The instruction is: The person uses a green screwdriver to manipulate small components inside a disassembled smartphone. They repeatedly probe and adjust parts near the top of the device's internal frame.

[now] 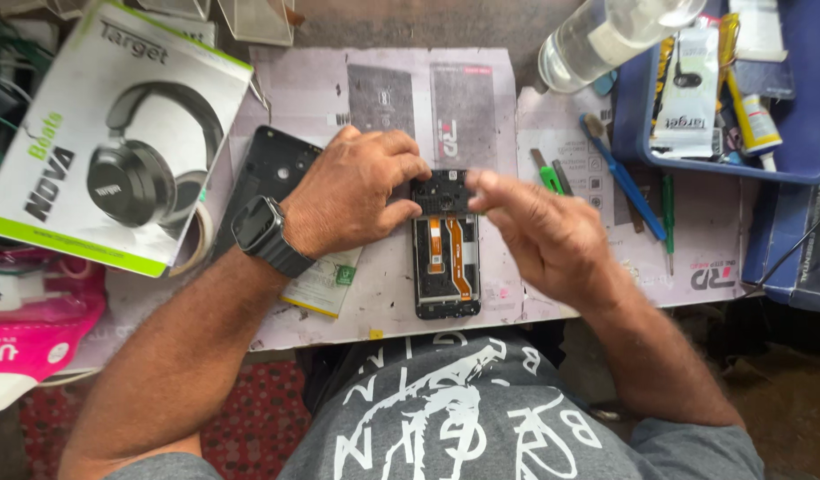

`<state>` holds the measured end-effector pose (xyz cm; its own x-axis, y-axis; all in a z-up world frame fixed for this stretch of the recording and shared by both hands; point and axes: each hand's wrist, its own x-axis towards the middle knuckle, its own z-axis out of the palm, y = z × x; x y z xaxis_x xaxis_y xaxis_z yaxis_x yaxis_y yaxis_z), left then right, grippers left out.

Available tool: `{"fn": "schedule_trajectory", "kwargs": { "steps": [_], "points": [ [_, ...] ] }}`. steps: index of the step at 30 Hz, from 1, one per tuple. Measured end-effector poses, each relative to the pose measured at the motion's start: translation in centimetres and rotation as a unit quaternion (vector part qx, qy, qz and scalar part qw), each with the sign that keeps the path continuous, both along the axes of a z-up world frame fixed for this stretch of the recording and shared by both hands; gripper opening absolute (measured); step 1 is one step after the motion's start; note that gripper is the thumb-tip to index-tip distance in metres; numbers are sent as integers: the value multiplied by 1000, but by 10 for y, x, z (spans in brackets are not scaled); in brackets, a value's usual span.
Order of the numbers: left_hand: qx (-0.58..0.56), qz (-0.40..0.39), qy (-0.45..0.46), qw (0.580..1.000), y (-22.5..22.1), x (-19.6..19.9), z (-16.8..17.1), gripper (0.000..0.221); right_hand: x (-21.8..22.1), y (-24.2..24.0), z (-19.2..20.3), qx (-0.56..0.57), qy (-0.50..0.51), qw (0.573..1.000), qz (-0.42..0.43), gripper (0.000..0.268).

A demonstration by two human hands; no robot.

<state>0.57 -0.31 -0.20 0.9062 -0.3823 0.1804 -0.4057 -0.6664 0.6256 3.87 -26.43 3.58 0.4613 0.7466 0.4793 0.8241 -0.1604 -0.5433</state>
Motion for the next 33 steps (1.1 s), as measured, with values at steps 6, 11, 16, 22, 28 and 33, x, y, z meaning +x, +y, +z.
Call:
{"fn": "schedule_trajectory", "kwargs": {
  "steps": [6, 11, 16, 22, 28, 33],
  "points": [
    [1, -2, 5, 1000, 0, 0, 2, 36, -1, 1, -1, 14, 44, 999, 6, 51],
    [2, -2, 8, 1000, -1, -1, 2, 35, -6, 0, -3, -12, 1, 998, -68, 48],
    [2, -4, 9, 1000, -1, 1, 8, 35, -10, 4, -3, -9, 7, 997, -74, 44],
    [-5, -2, 7, 1000, 0, 2, 10, 35, -12, 8, -3, 6, -12, 999, -52, 41],
    [-1, 3, 11, 1000, -1, 0, 9, 36, -10, 3, -4, 2, -1, 997, -74, 43],
    [4, 1, 25, 1000, -4, -3, 2, 36, -12, 2, -6, -11, 0, 994, -105, 42]
  ]
}}
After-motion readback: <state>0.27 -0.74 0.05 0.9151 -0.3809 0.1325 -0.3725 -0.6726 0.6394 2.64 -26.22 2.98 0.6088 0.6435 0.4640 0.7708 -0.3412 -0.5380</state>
